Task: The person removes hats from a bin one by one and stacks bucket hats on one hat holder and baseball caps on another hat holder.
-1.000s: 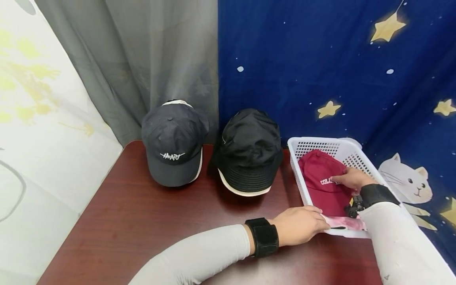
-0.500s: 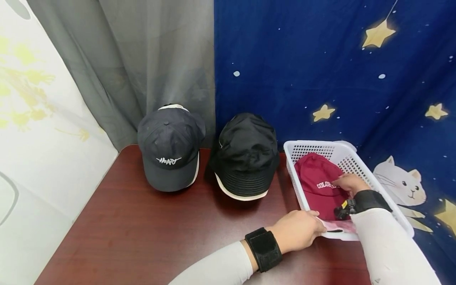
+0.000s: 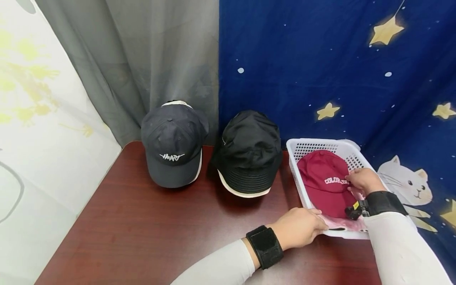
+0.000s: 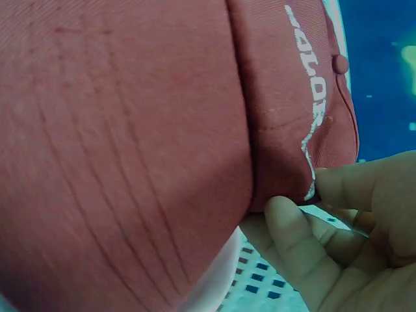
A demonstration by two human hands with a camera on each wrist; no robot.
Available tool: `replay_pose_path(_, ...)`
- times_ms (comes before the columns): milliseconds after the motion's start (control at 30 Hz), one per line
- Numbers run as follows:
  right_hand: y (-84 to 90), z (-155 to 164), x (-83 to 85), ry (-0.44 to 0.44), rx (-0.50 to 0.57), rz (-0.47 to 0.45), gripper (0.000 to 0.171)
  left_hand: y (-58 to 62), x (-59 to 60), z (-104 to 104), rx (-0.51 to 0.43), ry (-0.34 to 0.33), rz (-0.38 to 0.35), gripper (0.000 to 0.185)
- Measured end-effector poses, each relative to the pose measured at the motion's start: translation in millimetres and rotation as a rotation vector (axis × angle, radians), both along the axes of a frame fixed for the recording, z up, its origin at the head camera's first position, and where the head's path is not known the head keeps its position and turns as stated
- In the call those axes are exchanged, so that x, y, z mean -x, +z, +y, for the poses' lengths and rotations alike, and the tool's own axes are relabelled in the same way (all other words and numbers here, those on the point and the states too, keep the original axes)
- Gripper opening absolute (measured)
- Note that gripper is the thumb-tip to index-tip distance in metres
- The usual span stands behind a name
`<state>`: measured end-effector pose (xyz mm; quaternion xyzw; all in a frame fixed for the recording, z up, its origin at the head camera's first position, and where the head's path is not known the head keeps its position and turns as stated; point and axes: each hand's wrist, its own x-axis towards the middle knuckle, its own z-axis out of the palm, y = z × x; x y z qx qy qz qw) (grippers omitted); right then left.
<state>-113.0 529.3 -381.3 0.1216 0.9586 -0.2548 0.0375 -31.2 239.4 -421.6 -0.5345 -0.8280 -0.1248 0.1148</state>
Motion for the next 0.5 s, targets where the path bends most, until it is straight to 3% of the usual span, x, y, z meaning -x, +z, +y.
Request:
replay_pose_path(167,7.3,-4.9,-8.9,-0.068,0.201,0.115,0.028,4.3,1.7,-2.3,0.02,-0.04,-0.014,0.022)
replay_pose_path(267,16.6,-13.4,-13.6,-0.095,0.253,0.193,0.031,5.1,5.1,-7.0,-0.014,-0.082,-0.099,0.028)
replay_pose_path(333,24.9,-21.4,-18.4,-0.098,0.249,0.236,0.033,4.0,6.7,-14.0,-0.098,-0.09,-0.18,0.033)
replay_pose_path(400,32.9,-31.1,-24.7,-0.097,0.234,0.302,0.033,1.6,8.3,-23.1,-0.255,-0.064,-0.253,0.033)
replay_pose_path(500,48.0,-47.7,-35.9,-0.102,0.198,0.387,0.033,3.4,8.7,-39.7,-0.503,0.069,-0.391,0.031)
